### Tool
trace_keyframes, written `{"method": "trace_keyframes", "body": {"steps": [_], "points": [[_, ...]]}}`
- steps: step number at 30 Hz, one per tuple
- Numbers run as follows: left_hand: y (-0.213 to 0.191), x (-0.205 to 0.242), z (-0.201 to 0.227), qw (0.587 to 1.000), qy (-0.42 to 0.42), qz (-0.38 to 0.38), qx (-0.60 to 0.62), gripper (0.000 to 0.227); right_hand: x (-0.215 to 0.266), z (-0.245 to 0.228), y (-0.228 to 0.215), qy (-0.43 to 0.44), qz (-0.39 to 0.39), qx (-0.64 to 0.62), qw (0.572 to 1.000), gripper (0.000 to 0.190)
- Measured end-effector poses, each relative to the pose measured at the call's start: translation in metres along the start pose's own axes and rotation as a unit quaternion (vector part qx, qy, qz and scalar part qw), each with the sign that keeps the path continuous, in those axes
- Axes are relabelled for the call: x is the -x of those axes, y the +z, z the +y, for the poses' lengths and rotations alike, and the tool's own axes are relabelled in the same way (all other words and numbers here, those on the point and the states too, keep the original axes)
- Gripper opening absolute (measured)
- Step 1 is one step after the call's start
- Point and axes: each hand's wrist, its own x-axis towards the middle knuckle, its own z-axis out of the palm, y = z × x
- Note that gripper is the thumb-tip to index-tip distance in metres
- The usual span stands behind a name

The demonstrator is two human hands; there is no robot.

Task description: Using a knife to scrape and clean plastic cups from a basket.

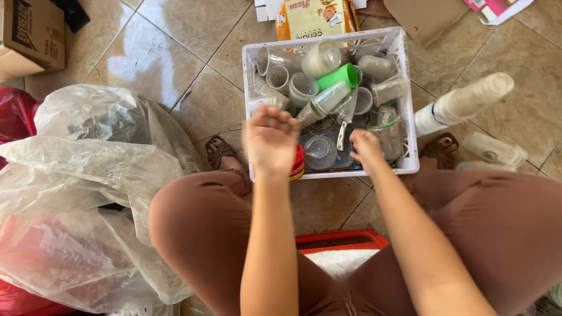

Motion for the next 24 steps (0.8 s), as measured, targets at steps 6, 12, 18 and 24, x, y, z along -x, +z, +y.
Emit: {"method": "trace_keyframes", "body": {"steps": [6,12,18,24], "points": [[-0.219,-0.125,-0.128,0.945,-0.197,0.253,0.063,0.016,-0.08,0.102,-0.004,-0.044,0.044,0.209,0.976,0.026],[-0.232,-0.118,-0.131,0.946,-0.23,0.206,-0.093,0.036,-0.058,0.058,0.031,0.03,0.013,0.051,0.998,0.035],[-0.209,-0.161,-0.123,0.909,-0.176,0.162,-0.341,0.041,-0.057,0.069,0.056,-0.015,0.001,0.033,0.999,0.055],[-0.207,-0.19,-0.157,0.763,-0.065,0.067,-0.64,0.027,-0.07,0.074,0.05,-0.025,0.017,0.03,0.999,0.052]]}}
